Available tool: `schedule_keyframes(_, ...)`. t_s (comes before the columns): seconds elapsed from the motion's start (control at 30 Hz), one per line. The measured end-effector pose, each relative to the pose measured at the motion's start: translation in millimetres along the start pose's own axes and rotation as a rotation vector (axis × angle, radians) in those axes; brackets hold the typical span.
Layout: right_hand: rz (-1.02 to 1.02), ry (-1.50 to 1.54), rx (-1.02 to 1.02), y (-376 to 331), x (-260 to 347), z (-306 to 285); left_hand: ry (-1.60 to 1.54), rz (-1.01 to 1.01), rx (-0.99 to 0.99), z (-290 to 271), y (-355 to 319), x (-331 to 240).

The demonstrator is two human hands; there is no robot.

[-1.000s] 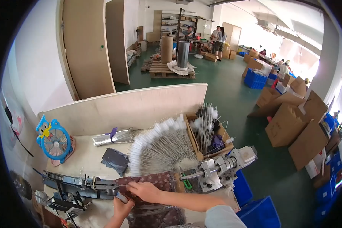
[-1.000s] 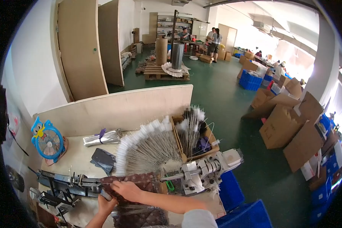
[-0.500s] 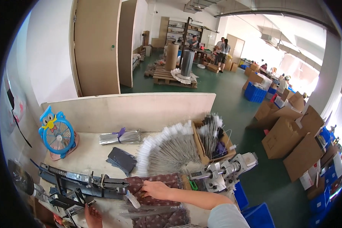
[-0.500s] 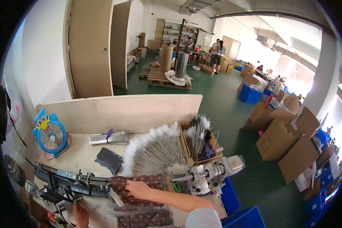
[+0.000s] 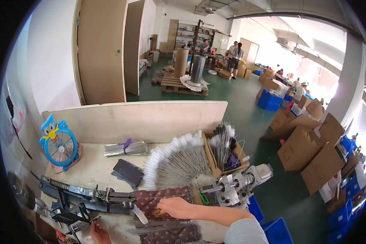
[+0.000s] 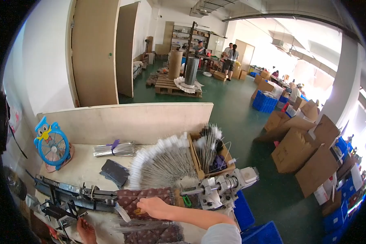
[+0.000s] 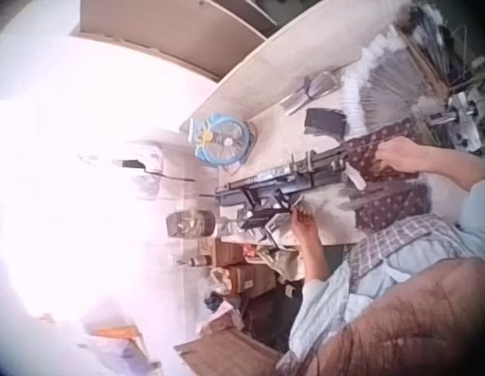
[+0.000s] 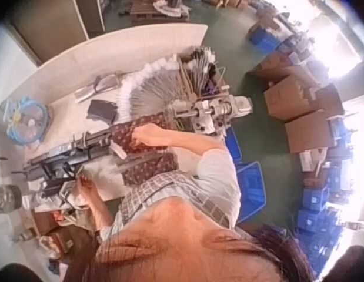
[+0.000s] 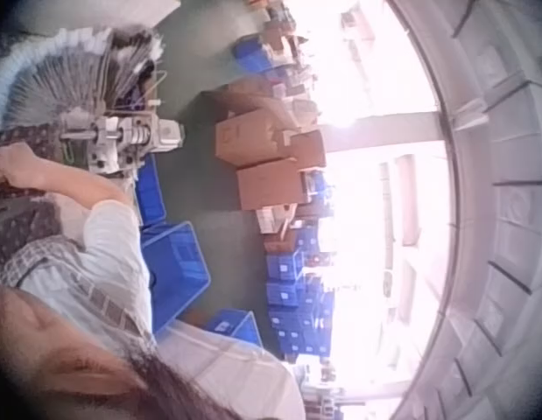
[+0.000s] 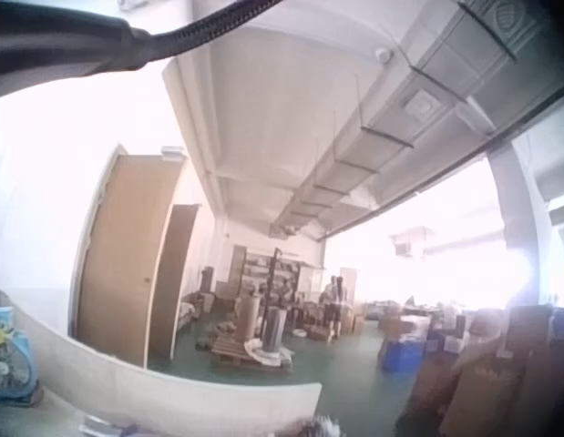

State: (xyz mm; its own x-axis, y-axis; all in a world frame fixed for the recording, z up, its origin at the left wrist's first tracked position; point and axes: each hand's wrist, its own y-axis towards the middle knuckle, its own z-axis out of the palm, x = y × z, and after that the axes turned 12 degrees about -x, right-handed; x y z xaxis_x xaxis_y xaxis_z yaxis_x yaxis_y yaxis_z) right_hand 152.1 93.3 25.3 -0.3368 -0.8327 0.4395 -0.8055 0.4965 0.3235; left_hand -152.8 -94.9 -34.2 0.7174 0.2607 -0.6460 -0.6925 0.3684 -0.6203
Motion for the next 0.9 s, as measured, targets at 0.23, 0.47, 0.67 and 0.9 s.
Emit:
schedule_keyframes(0.23,0.176,0.081,-0.284,6.5,-22.1,-49.5,0.338,0.097,0.472,84.8,-87.4,96.5)
schedule_keyframes(0.47,0.266,0.248,-0.198,-15.7,-31.6,-55.0,0.446,0.194,0.6,137.1,-103.0,145.3)
schedule_keyframes(0.67,0.468,0.664,-0.18,-20.6,-38.7,-54.9,0.524,0.202,0.65,143.3,-108.3,157.3)
schedule_keyframes(0.9,0.036,0.082,-0.333,-0.8,-19.1,-58.0,0.322,0.164,0.426,133.5,-92.5,131.1)
